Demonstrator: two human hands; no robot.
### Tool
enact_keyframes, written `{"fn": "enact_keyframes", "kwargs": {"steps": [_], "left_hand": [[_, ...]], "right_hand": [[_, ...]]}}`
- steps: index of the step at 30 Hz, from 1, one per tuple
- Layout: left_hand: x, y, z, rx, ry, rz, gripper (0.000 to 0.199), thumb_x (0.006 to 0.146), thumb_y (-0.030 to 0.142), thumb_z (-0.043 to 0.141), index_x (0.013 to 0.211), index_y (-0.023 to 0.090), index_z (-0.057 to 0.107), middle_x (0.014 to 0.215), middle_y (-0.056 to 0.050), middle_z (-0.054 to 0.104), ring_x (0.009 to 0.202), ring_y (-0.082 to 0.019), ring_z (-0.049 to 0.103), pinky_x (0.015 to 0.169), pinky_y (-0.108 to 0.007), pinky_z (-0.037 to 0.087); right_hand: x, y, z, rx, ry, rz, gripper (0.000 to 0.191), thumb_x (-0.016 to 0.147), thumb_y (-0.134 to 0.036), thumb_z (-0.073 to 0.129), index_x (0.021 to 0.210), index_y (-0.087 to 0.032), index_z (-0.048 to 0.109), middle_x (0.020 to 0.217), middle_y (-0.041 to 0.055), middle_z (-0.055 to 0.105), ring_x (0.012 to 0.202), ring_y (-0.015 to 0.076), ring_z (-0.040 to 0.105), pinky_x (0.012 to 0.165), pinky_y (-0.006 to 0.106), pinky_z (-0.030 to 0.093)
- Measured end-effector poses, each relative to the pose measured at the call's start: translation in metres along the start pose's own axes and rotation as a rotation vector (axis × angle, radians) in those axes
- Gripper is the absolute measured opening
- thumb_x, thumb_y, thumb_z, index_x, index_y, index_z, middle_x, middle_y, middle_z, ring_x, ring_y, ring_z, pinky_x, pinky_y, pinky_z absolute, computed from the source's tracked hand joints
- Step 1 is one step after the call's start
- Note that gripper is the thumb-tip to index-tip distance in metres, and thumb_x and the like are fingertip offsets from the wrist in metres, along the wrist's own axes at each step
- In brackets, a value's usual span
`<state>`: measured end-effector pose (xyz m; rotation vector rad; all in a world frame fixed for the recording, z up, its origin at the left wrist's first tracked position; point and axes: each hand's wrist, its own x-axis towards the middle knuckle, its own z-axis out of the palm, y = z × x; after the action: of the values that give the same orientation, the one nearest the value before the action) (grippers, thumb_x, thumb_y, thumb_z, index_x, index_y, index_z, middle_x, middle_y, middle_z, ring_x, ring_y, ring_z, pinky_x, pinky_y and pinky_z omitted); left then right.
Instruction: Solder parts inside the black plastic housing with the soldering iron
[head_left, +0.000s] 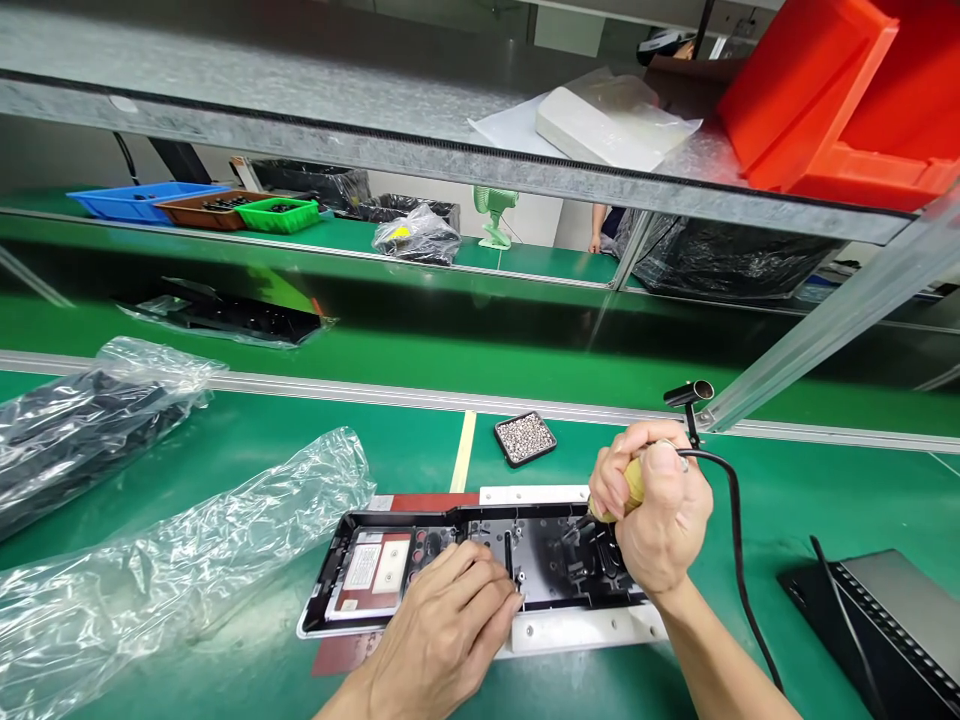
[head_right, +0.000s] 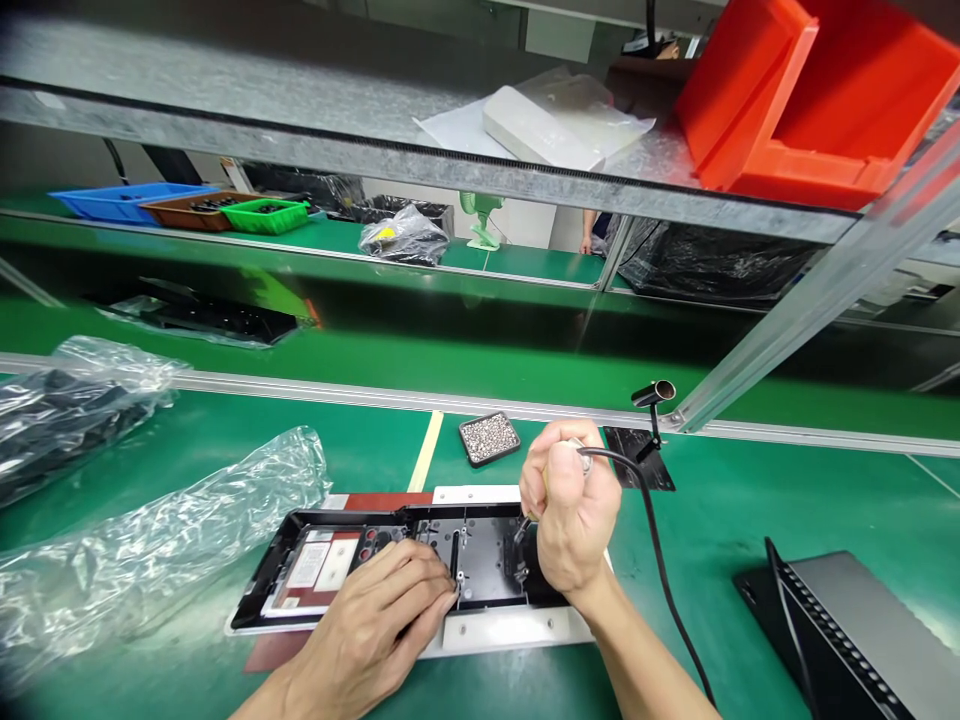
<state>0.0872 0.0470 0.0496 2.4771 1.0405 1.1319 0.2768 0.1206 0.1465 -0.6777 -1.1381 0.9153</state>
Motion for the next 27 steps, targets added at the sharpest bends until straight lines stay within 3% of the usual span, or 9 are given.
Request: {"fn": "enact_keyframes", "kwargs": {"steps": [27], "left_hand": [[-0.0001, -0.0003, 0.0001, -0.01, -0.009, 0.004, 0.012, 0.099, 0.004, 0.056, 0.1, 0.015, 0.062, 0.093, -0.005, 0.067, 0.088, -0.02, 0.057, 0.082, -0.038, 0.048]], "right_hand": [[0.0019, 0.0005, -0.0006, 0.011, -0.005, -0.001, 0.028, 0.102, -0.041, 0.057, 0.084, -0.02, 0.054, 0.052, -0.0071, 0.041, 0.04, 0.0072, 0.035, 0.036, 0.017, 0.031]]}}
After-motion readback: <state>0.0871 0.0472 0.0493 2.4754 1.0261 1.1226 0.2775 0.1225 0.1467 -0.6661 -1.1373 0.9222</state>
